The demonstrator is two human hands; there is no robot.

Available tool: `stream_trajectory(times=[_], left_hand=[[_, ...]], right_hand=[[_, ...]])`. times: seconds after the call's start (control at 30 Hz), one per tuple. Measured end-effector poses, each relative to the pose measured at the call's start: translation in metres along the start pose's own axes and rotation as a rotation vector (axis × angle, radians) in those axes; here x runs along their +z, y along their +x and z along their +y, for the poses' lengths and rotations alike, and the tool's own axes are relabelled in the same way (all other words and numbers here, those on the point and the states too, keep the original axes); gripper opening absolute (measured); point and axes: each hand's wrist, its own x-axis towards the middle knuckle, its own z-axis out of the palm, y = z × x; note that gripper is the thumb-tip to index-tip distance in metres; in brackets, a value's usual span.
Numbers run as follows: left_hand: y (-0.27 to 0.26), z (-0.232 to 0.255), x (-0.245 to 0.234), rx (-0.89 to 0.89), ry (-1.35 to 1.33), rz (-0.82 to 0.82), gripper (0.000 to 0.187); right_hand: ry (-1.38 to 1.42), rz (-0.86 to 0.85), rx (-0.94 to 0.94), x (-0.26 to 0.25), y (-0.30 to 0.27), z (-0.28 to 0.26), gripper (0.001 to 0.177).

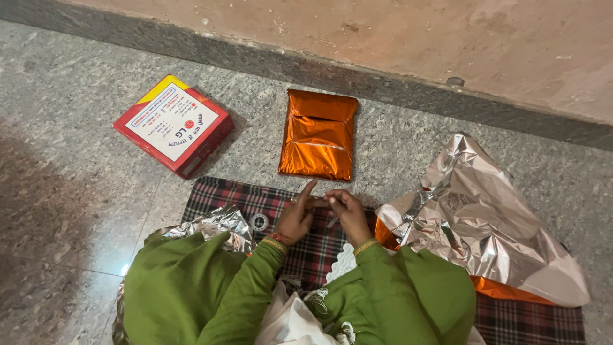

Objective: The person wraps a rectangular item in orange metallic paper while seated on a plaid mat. They fold the edges of the paper and secure the package with multiple strips of clear adhesive tape.

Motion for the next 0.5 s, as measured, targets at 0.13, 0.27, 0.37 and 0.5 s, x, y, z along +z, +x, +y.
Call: stream_trajectory(times=[0.13, 0.27, 0.37, 0.5], left_hand=[[0.001, -0.005, 0.001, 0.027, 0.119, 0.006, 0.09], [0.003, -0.009, 0.0, -0.02, 0.243, -0.076, 0.084], [0.004, -0.01, 0.001, 0.049, 0.323, -0.088, 0.085], [0.0, -0.019, 0.007, -0.056, 0.203, -0.117, 0.085]], right_hand=[[-0.072, -0.029, 0.122, 0.0, -0.001, -0.002, 0.019], [-0.105, -0.076, 0.06, -0.005, 0.001, -0.004, 0.017], [-0.087, -0.114, 0.014, -0.008, 0.004, -0.004, 0.013], [-0.351, -0.025, 0.011, 0.001, 0.001, -0.003, 0.012]])
